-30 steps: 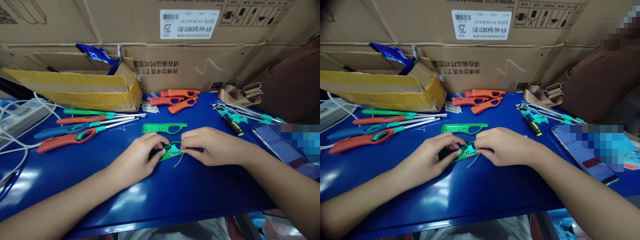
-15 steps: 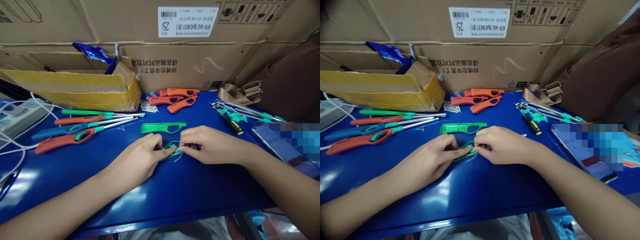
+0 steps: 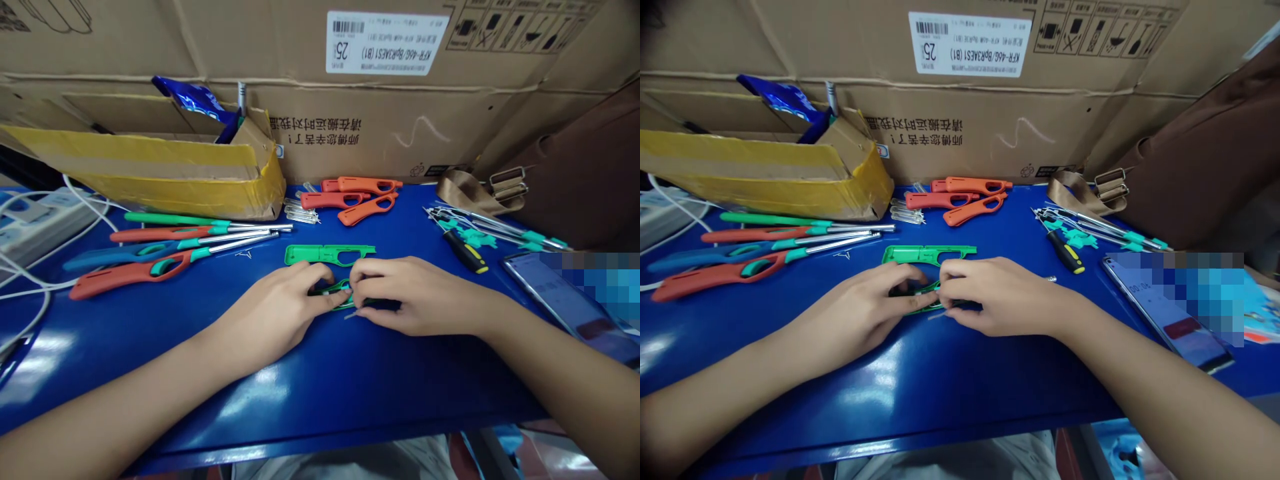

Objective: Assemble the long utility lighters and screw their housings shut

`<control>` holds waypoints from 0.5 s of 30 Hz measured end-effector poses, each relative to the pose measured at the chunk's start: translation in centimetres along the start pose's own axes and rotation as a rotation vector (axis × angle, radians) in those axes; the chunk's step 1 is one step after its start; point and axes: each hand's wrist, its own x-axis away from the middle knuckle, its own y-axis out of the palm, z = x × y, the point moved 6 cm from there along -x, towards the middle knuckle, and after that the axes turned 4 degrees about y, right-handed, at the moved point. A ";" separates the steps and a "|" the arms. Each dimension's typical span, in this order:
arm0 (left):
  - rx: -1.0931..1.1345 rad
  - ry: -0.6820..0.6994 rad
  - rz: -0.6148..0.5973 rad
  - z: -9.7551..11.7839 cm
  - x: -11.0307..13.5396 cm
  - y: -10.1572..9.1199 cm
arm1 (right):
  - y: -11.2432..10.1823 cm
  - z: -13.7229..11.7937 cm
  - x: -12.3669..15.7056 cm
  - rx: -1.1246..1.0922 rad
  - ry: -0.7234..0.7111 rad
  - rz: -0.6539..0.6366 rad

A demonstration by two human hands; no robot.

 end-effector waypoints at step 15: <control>0.096 0.045 0.091 0.4 -0.1 -0.5 | -0.8 0.5 0.1 -0.066 0.054 0.033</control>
